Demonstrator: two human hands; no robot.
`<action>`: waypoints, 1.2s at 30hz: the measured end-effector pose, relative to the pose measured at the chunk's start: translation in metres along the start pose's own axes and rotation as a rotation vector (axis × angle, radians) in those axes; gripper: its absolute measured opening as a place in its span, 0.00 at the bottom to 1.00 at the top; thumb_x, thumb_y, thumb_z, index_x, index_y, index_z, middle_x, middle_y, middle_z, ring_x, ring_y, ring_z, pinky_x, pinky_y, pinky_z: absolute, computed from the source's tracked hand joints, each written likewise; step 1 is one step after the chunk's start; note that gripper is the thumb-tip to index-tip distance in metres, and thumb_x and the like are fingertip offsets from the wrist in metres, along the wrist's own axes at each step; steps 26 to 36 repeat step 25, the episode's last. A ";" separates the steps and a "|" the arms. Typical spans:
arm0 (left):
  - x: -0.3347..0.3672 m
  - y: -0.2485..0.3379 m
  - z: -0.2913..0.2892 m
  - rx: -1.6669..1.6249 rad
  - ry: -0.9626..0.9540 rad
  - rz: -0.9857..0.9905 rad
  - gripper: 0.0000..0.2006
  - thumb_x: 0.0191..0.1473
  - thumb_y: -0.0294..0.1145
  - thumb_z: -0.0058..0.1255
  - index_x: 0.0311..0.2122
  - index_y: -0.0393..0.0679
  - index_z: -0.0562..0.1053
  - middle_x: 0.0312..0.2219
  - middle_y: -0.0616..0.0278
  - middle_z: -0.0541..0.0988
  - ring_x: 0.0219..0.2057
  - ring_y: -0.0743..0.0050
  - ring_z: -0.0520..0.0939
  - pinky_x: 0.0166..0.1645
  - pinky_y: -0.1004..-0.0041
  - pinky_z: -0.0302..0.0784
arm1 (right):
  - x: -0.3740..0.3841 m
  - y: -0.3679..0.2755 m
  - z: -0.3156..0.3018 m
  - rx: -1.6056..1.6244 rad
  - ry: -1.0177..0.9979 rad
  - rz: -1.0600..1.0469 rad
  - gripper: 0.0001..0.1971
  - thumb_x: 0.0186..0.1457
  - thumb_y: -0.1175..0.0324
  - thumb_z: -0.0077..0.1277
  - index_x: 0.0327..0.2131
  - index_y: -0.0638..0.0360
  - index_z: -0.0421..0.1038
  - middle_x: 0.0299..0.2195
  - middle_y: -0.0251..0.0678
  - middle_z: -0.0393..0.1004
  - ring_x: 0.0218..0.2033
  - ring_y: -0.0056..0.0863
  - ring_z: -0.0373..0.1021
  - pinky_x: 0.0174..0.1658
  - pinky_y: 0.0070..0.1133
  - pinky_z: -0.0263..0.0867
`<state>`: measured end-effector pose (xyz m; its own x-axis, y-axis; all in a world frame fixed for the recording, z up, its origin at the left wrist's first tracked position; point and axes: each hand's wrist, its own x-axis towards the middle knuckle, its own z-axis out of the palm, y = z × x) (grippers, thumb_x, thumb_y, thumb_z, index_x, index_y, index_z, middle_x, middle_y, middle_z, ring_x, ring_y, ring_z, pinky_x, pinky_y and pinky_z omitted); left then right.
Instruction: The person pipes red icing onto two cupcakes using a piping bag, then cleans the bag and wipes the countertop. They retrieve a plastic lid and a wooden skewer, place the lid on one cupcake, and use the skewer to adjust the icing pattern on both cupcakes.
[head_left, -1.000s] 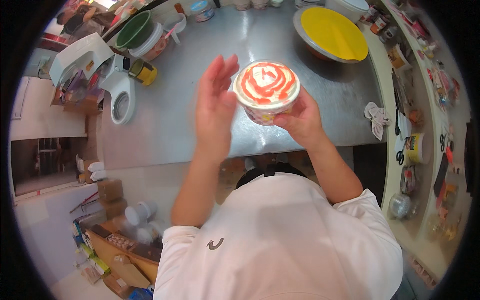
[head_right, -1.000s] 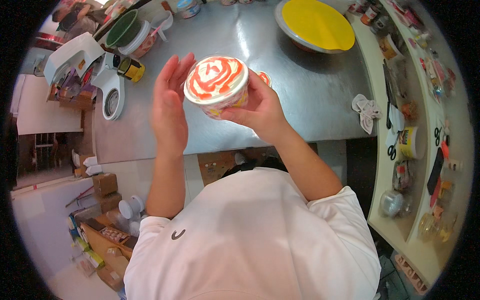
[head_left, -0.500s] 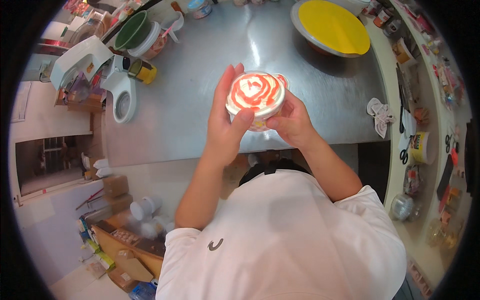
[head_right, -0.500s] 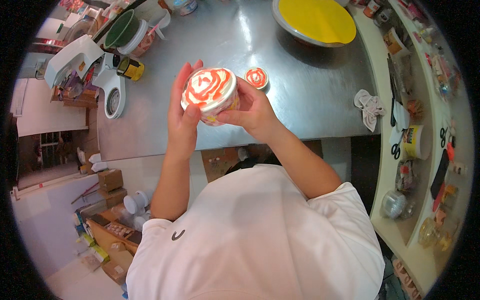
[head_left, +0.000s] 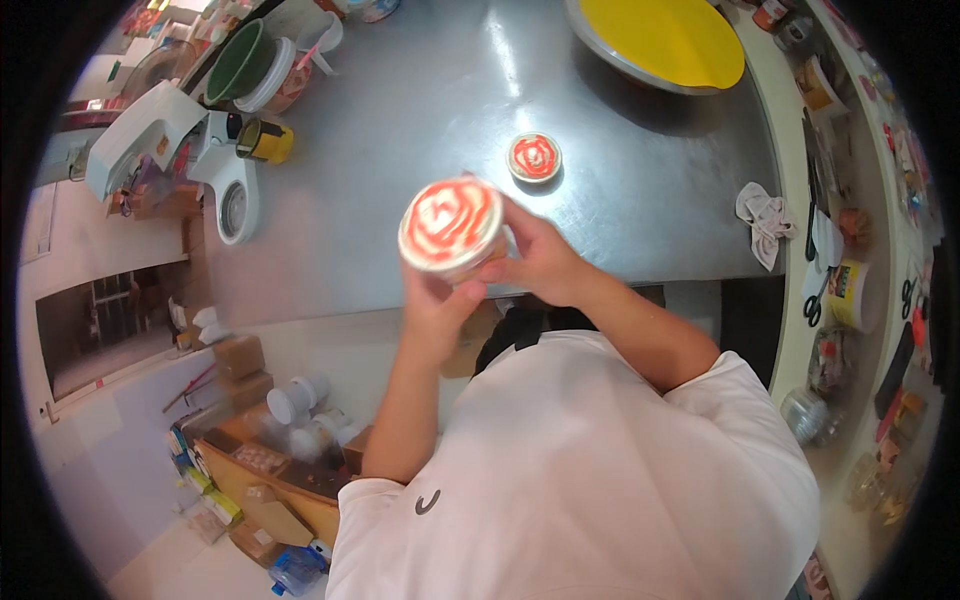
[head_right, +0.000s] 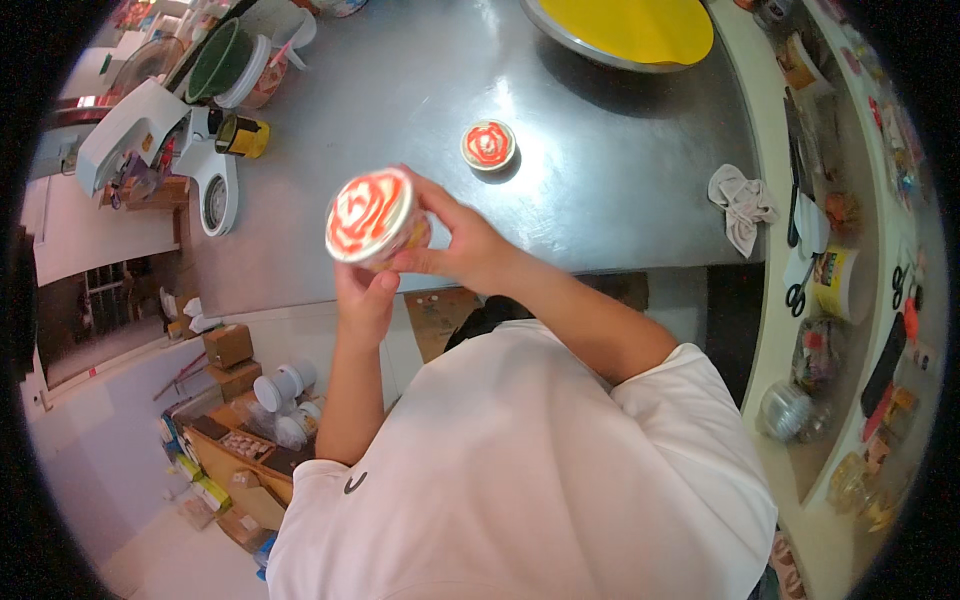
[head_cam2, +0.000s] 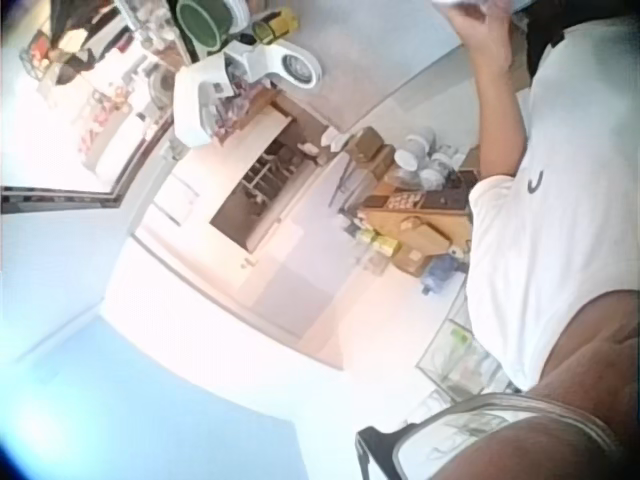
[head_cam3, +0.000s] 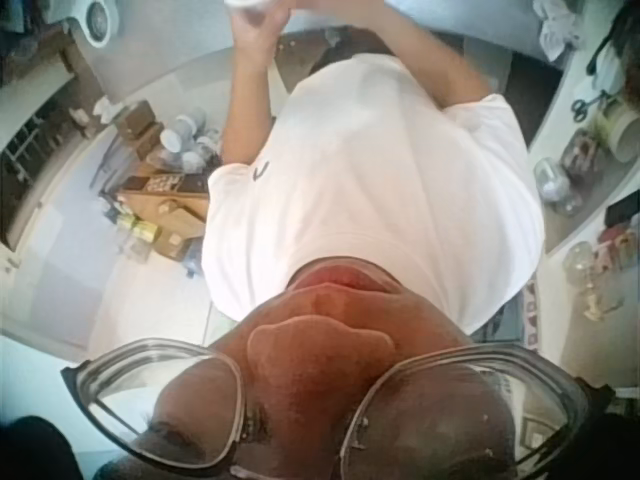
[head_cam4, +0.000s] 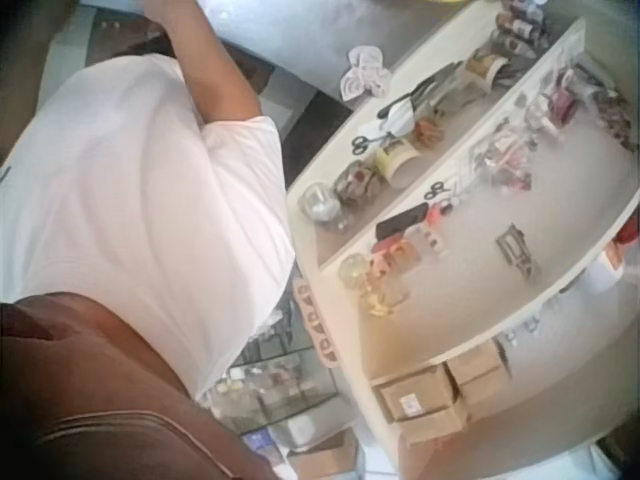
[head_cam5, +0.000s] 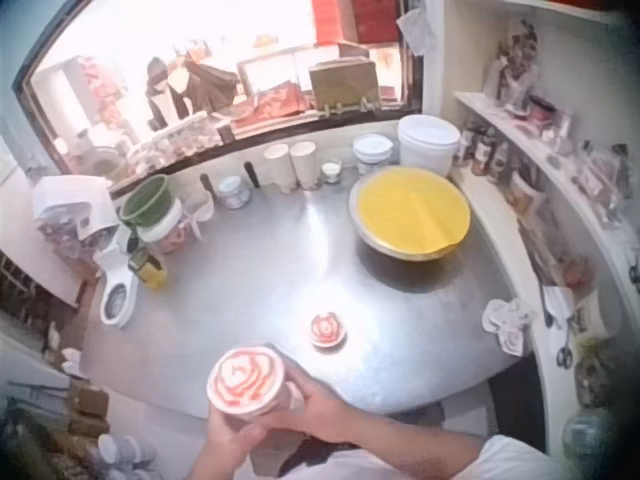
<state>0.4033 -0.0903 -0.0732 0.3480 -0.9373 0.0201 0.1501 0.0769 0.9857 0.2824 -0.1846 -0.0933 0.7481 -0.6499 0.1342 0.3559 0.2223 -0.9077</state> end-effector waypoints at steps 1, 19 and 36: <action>-0.006 -0.008 -0.006 -0.027 0.084 -0.066 0.40 0.39 0.44 0.59 0.54 0.37 0.52 0.49 0.57 0.62 0.52 0.65 0.62 0.56 0.65 0.55 | -0.001 0.007 -0.006 -0.125 -0.076 -0.014 0.40 0.42 0.58 0.58 0.56 0.60 0.48 0.56 0.41 0.49 0.58 0.33 0.44 0.58 0.29 0.43; -0.171 -0.077 -0.152 -0.064 0.859 -0.268 0.26 0.46 0.24 0.49 0.51 0.39 0.56 0.46 0.59 0.65 0.47 0.72 0.67 0.53 0.71 0.58 | 0.047 0.123 -0.078 -1.052 0.495 -0.078 0.42 0.35 0.65 0.62 0.54 0.59 0.48 0.51 0.45 0.50 0.50 0.38 0.57 0.51 0.26 0.57; -0.224 -0.065 -0.230 -0.163 0.980 -0.032 0.27 0.45 0.23 0.49 0.52 0.40 0.55 0.49 0.57 0.63 0.51 0.65 0.65 0.57 0.66 0.55 | 0.057 0.152 0.075 -0.548 -0.006 0.115 0.49 0.34 0.62 0.64 0.54 0.68 0.41 0.52 0.48 0.53 0.54 0.36 0.54 0.58 0.31 0.44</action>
